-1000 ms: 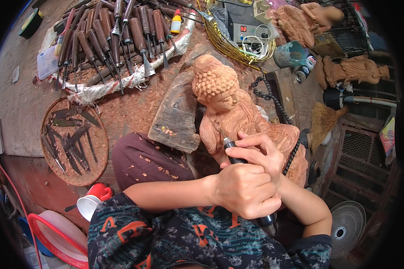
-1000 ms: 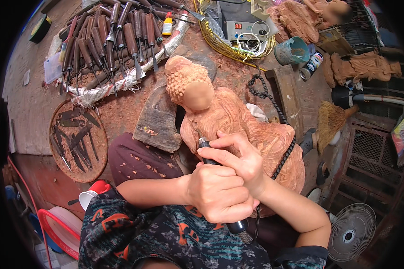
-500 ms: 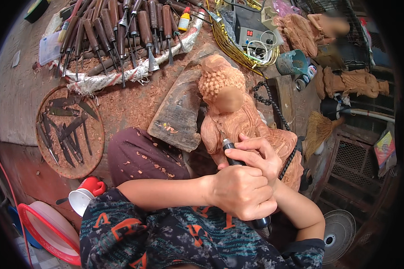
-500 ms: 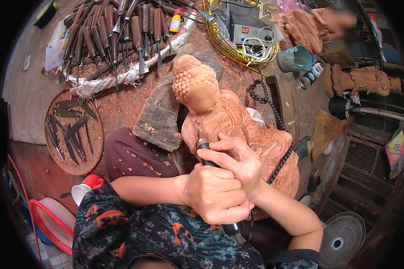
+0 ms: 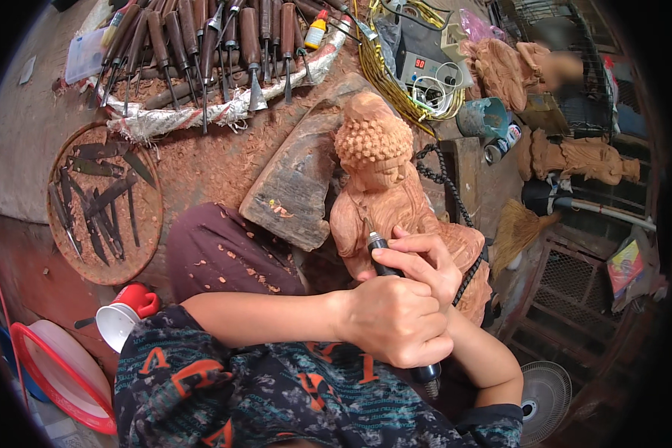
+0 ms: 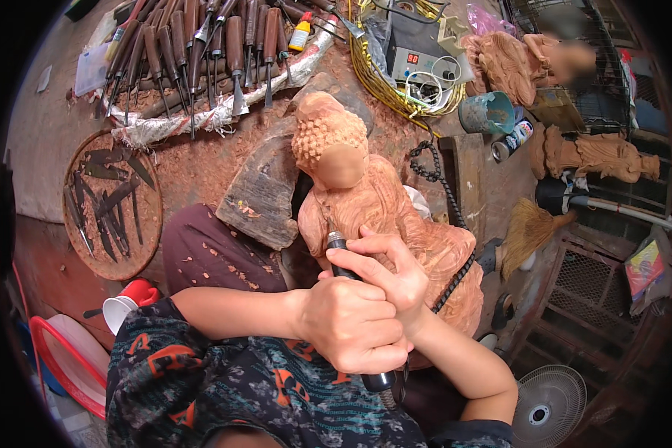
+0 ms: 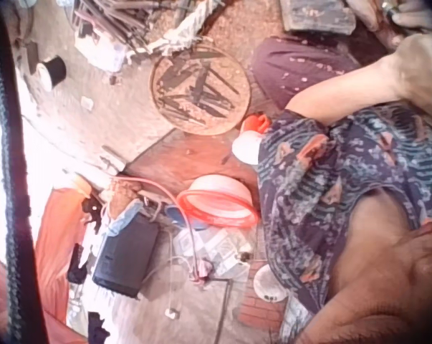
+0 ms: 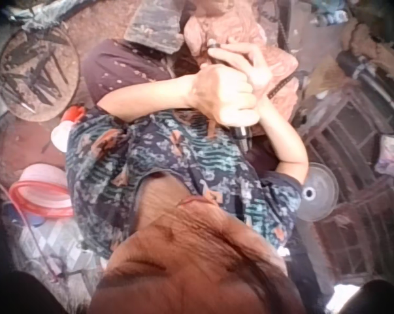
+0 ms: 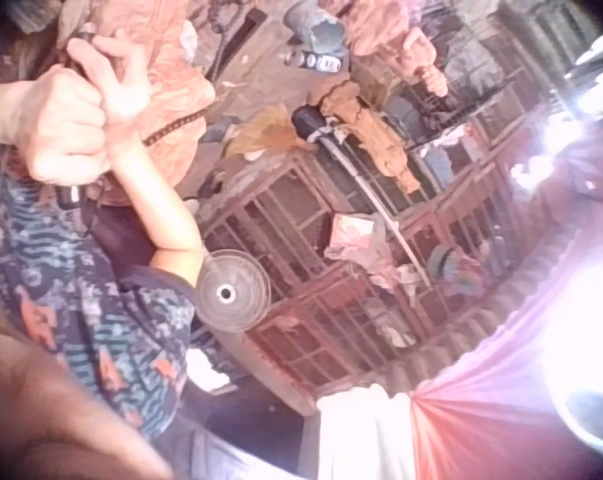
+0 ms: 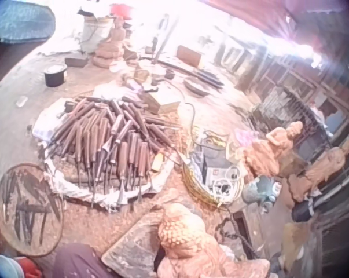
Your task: The person carves a wooden Buddha statue using a rotary tool and then switches to a chisel and mallet. They refine the details on the statue's head and torso, occasionally rotating the piece to access different angles.
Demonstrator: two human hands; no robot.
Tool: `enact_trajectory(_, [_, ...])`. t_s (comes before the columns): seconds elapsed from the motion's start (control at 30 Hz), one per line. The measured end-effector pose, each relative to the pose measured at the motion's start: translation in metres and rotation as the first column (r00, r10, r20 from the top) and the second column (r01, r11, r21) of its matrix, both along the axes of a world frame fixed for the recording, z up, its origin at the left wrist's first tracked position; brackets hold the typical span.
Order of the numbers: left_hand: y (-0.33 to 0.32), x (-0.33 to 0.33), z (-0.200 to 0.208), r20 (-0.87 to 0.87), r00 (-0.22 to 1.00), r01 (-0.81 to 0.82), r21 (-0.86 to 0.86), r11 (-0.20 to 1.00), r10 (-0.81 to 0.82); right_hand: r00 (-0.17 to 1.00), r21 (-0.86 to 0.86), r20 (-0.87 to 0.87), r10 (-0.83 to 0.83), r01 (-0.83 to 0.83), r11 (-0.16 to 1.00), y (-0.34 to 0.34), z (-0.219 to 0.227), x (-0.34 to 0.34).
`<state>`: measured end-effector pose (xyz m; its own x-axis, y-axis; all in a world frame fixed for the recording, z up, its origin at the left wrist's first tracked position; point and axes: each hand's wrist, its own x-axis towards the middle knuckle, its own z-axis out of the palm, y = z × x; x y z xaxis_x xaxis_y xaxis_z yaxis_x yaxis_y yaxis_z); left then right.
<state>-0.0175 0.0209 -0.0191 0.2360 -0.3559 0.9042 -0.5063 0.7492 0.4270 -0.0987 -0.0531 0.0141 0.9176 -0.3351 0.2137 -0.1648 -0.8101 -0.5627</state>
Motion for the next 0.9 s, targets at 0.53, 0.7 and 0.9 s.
enact_trajectory(0.53, [0.0007, -0.0015, 0.0003, -0.021, 1.0, -0.018, 0.005, 1.0, 0.018, 0.999, -0.028, 0.012, 0.031, -0.031, 0.999, -0.0003, -0.0002, 0.0022])
enact_trajectory(0.7, [-0.0009, -0.0001, 0.0001, -0.011, 1.0, 0.0, 0.008, 1.0, 0.0, 1.0, -0.039, -0.004, 0.02, -0.02, 0.999, -0.0007, 0.0011, 0.0025])
enact_trajectory(0.9, [0.0024, -0.0015, 0.0028, -0.024, 1.0, -0.012, 0.01, 1.0, 0.012, 1.0, -0.019, 0.002, 0.03, -0.03, 0.999, 0.0019, 0.0009, 0.0008])
